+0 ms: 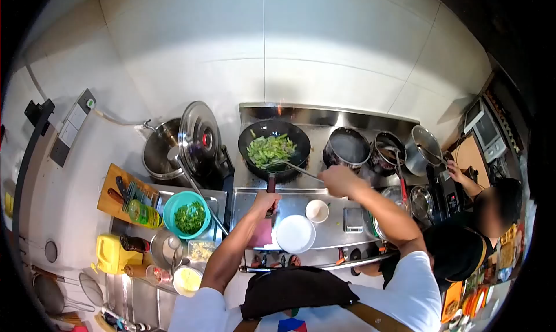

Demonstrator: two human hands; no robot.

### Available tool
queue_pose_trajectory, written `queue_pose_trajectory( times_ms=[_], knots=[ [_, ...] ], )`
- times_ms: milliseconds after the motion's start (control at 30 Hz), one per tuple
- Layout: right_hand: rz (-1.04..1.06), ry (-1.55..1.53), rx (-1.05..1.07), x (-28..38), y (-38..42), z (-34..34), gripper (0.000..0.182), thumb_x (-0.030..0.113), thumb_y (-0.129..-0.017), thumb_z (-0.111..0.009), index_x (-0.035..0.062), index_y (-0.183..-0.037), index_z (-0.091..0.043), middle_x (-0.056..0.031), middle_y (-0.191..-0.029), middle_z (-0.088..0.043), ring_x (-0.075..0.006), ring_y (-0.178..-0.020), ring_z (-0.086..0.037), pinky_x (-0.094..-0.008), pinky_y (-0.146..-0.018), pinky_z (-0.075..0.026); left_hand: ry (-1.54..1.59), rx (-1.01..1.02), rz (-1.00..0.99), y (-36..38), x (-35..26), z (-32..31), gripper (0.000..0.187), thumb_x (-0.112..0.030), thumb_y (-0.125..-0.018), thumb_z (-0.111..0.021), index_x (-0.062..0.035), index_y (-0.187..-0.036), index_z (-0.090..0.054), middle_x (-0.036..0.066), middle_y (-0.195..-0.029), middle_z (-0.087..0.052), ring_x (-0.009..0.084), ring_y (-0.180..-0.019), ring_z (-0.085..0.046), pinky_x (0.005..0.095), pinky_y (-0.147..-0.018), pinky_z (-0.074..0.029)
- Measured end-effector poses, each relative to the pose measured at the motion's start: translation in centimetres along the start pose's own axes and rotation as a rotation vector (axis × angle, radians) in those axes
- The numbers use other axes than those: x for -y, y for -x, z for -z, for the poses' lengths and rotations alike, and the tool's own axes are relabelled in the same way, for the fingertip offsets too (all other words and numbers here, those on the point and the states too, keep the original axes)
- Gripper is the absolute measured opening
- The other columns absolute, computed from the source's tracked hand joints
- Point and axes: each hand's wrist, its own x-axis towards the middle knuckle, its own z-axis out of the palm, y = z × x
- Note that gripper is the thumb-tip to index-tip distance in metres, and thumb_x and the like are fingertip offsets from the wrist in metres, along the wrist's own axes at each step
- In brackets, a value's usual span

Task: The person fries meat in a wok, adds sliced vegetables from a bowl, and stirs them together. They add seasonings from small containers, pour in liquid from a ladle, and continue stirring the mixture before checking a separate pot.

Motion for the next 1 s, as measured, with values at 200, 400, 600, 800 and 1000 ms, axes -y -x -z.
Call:
queue_pose_trajectory(
  times_ms=[200, 400, 600, 800, 1000],
  knots=[
    [-0.025, -0.126, 0.060, 0.1, -5.5, -4.8, 0.028, 0.004, -0.072, -0.056, 0.0041, -0.099, -0.064, -0.0214, -0.092, -0.064, -0.0372, -0.089, -0.062, -0.0452, -0.076, -0.050, 0.003, -0.021, 0.078, -2.0, 2.5, 0.4, 0.019, -0.011, -0.075, -0.063, -0.0055, -0.060, -0.052, 0.003, -0.052, -0.050, 0.0138, -0.042, -0.048, 0.0290, -0.038, -0.039],
    [-0.149, -0.320, -0.260, 0.4, -9.8, -11.2, 0.029, 0.010, -0.076, -0.052, 0.0049, -0.104, -0.059, -0.0227, -0.079, -0.063, -0.0401, -0.076, -0.062, -0.0490, -0.073, -0.050, -0.052, -0.101, -0.011, -5.7, 7.8, 1.3, 0.019, -0.017, -0.078, -0.065, -0.0048, -0.085, -0.053, 0.005, -0.058, -0.054, 0.0141, -0.042, -0.051, 0.0293, -0.035, -0.040],
    [-0.213, -0.265, -0.201, 1.5, -11.8, -9.4, 0.040, 0.012, -0.079, -0.051, 0.0072, -0.118, -0.051, -0.0218, -0.085, -0.064, -0.0389, -0.081, -0.063, -0.0499, -0.072, -0.050, 0.001, -0.187, -0.055, -4.0, 9.1, 0.4, 0.042, -0.034, -0.085, -0.060, -0.0013, -0.106, -0.046, 0.009, -0.071, -0.057, 0.0147, -0.048, -0.056, 0.0277, -0.038, -0.046],
    [-0.112, -0.118, 0.017, -0.9, -9.1, -7.1, 0.041, 0.008, -0.077, -0.051, 0.0108, -0.118, -0.054, -0.0189, -0.093, -0.064, -0.0362, -0.090, -0.062, -0.0463, -0.076, -0.050, 0.258, -0.280, -0.086, 0.6, 15.1, 3.1, 0.048, -0.048, -0.093, -0.041, -0.0058, -0.114, -0.046, 0.009, -0.077, -0.059, 0.0166, -0.059, -0.058, 0.0274, -0.045, -0.048],
    [-0.054, -0.021, 0.062, -1.6, -2.9, -1.3, 0.036, 0.007, -0.071, -0.055, 0.0086, -0.106, -0.063, -0.0188, -0.090, -0.065, -0.0362, -0.088, -0.062, -0.0454, -0.075, -0.050, 0.224, -0.411, -0.024, 9.7, 20.8, 8.6, 0.040, -0.043, -0.095, -0.041, -0.0073, -0.107, -0.052, 0.006, -0.078, -0.060, 0.0152, -0.063, -0.059, 0.0265, -0.048, -0.049]
  ],
)
